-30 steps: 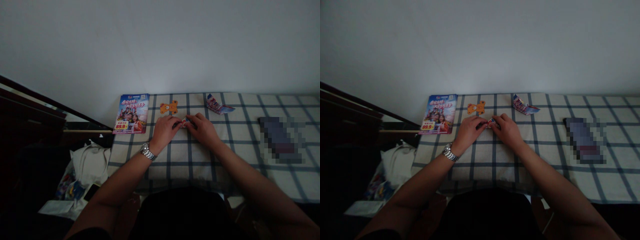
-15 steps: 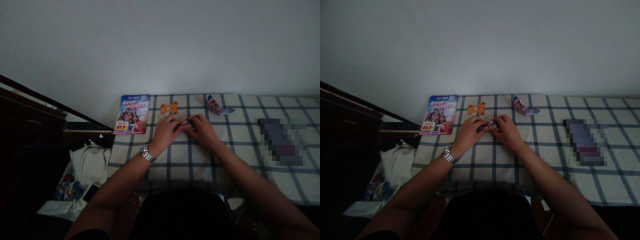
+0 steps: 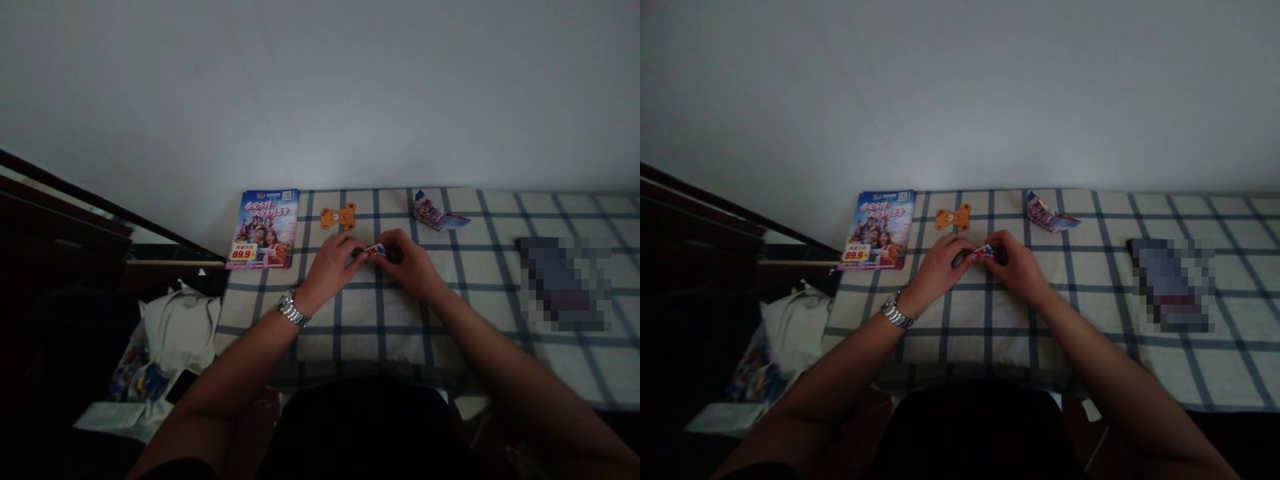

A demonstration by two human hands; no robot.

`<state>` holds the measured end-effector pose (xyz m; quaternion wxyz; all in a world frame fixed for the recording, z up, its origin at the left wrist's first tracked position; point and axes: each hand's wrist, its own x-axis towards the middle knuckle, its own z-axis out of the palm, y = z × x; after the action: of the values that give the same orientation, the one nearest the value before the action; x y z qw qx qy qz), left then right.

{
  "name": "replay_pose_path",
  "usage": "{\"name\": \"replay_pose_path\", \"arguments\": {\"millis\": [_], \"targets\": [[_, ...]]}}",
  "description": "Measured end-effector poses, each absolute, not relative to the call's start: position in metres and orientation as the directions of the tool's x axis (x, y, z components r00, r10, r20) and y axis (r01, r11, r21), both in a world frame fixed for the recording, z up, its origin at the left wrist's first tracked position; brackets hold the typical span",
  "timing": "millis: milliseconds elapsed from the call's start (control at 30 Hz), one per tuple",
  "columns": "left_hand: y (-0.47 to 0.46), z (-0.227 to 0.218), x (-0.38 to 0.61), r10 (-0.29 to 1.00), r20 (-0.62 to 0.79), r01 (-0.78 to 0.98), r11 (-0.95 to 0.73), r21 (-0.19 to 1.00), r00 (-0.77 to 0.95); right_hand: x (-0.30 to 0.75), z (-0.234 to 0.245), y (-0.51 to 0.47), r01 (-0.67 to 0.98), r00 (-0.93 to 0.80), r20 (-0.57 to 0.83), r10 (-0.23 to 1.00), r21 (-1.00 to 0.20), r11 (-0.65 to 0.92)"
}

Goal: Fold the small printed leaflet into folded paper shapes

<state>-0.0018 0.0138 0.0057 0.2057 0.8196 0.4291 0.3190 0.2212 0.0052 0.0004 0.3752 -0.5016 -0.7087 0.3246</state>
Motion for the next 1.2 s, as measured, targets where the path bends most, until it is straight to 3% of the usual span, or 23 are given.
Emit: {"name": "replay_pose_path", "arguments": {"millis": [133, 367, 533, 933, 1200], "targets": [[0.011, 0.007, -0.001, 0.845, 0.335, 0.384, -0.498, 0.777, 0.417, 0.222, 0.001, 0.006, 0.243, -0.188, 0.170, 0.967, -0.946, 0.213], [0.010, 0.007, -0.002, 0.887, 0.306, 0.292, -0.411, 0.863, 0.346, 0.219, 0.008, 0.003, 0.049, -0.186, 0.124, 0.975, -0.990, 0.136], [0.011, 0.005, -0.002, 0.890, 0.303, 0.244, -0.395, 0.886, 0.340, 0.221, 0.008, 0.003, 0.089, -0.168, 0.052, 0.984, -0.994, 0.067], [0.010, 0.007, -0.002, 0.903, 0.274, 0.233, -0.359, 0.904, 0.331, 0.220, 0.012, 0.002, 0.174, -0.113, 0.074, 0.991, -0.980, 0.093], [0.010, 0.006, 0.001, 0.916, 0.259, 0.032, -0.282, 0.959, 0.307, 0.222, 0.013, 0.001, 0.150, -0.050, 0.104, 0.993, -0.982, 0.111]]}}
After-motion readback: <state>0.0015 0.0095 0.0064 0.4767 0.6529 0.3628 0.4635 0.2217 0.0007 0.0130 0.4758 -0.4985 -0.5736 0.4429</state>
